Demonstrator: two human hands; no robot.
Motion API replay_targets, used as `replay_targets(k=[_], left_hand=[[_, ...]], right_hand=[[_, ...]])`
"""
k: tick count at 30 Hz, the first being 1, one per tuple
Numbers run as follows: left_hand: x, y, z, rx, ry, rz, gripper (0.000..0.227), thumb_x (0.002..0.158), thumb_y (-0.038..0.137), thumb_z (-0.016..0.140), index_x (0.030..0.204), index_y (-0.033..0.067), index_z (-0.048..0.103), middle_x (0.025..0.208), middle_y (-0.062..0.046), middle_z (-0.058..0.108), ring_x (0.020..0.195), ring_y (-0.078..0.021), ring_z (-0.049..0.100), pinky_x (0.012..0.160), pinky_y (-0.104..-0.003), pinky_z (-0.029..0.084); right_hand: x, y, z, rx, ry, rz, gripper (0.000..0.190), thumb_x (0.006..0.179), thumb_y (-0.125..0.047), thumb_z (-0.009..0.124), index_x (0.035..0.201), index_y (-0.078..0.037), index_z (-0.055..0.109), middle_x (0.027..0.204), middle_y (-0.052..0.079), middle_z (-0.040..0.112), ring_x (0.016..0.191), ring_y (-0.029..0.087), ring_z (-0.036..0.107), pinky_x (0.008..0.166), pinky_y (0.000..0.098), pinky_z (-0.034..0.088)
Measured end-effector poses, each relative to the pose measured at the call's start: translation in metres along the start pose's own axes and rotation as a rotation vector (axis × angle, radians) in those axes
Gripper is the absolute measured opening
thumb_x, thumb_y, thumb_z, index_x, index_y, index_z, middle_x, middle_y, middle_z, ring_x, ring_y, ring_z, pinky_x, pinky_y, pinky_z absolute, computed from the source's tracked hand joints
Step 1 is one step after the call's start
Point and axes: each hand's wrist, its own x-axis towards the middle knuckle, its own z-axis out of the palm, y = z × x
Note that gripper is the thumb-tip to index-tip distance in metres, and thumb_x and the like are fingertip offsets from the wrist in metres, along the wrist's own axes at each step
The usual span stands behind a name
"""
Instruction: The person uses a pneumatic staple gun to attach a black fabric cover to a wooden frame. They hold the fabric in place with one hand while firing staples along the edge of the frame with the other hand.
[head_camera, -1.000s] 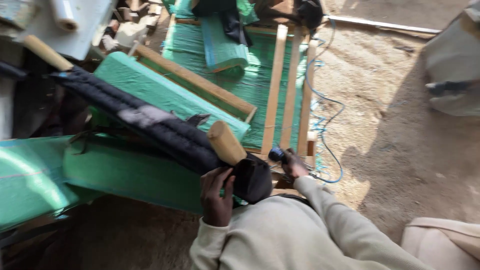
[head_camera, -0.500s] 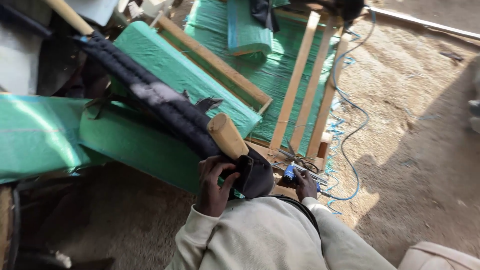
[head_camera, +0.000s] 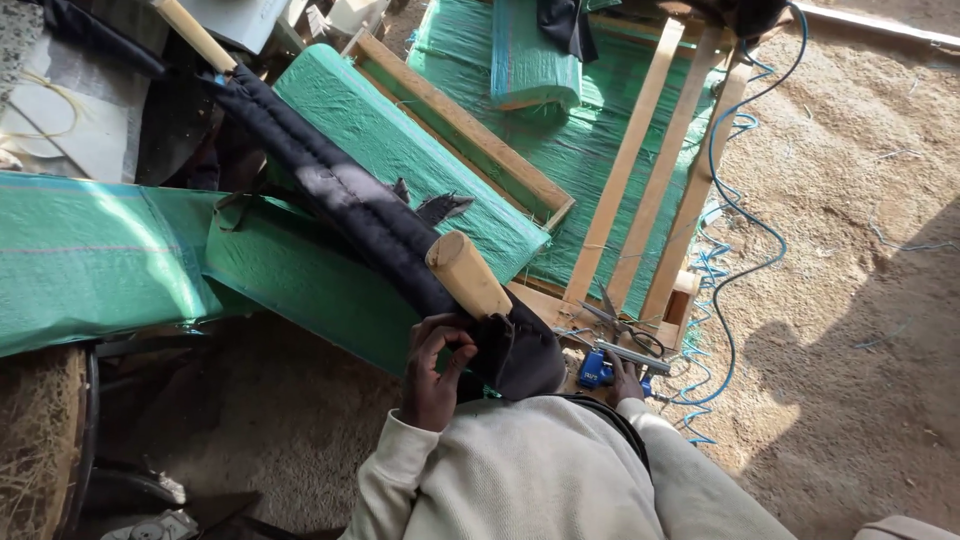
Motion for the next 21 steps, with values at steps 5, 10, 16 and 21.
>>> replay_targets(k=[5,10,16,21], left_hand=[[0.004,0.005,0.001,0.040,-0.032,0.031,0.014,0.096,0.028,0.073,0.098,0.0148,0.072,0.104,-0.002,0.065,0.105,-0.0224,0.058,0.101,-0.041,0.043],[0.002,-0.007,0.006,0.075,-0.017,0.064,0.020,0.089,0.031,0.081,0.095,0.0134,0.073,0.100,-0.003,0.063,0.104,-0.0236,0.057,0.101,-0.041,0.044],[0.000,-0.018,0.010,-0.077,-0.004,0.073,0.017,0.088,0.023,0.081,0.089,0.0113,0.069,0.099,-0.004,0.067,0.104,-0.0241,0.060,0.100,-0.040,0.044],[0.007,-0.012,0.012,-0.178,0.025,0.125,0.010,0.087,0.012,0.080,0.088,0.0083,0.070,0.095,-0.005,0.075,0.101,-0.0237,0.066,0.095,-0.037,0.049]], right_hand=[[0.008,-0.003,-0.007,-0.027,-0.107,0.064,0.103,0.079,-0.009,0.072,0.157,-0.043,0.015,0.139,0.018,0.051,0.128,0.047,0.058,0.108,0.0571,0.050],[0.031,-0.026,-0.036,-0.220,0.011,0.212,0.052,0.076,-0.036,0.074,0.124,-0.052,0.061,0.134,-0.001,0.053,0.123,0.035,0.062,0.094,0.0529,0.058],[-0.101,-0.220,-0.250,0.586,0.437,-0.268,0.027,0.092,-0.012,0.070,0.118,-0.005,0.071,0.105,0.026,0.072,0.099,0.048,0.069,0.081,0.0555,0.059],[-0.184,-0.331,-0.327,0.845,0.200,-0.621,0.015,0.088,-0.014,0.078,0.101,-0.005,0.081,0.083,0.013,0.071,0.080,0.021,0.069,0.071,0.0330,0.059]])
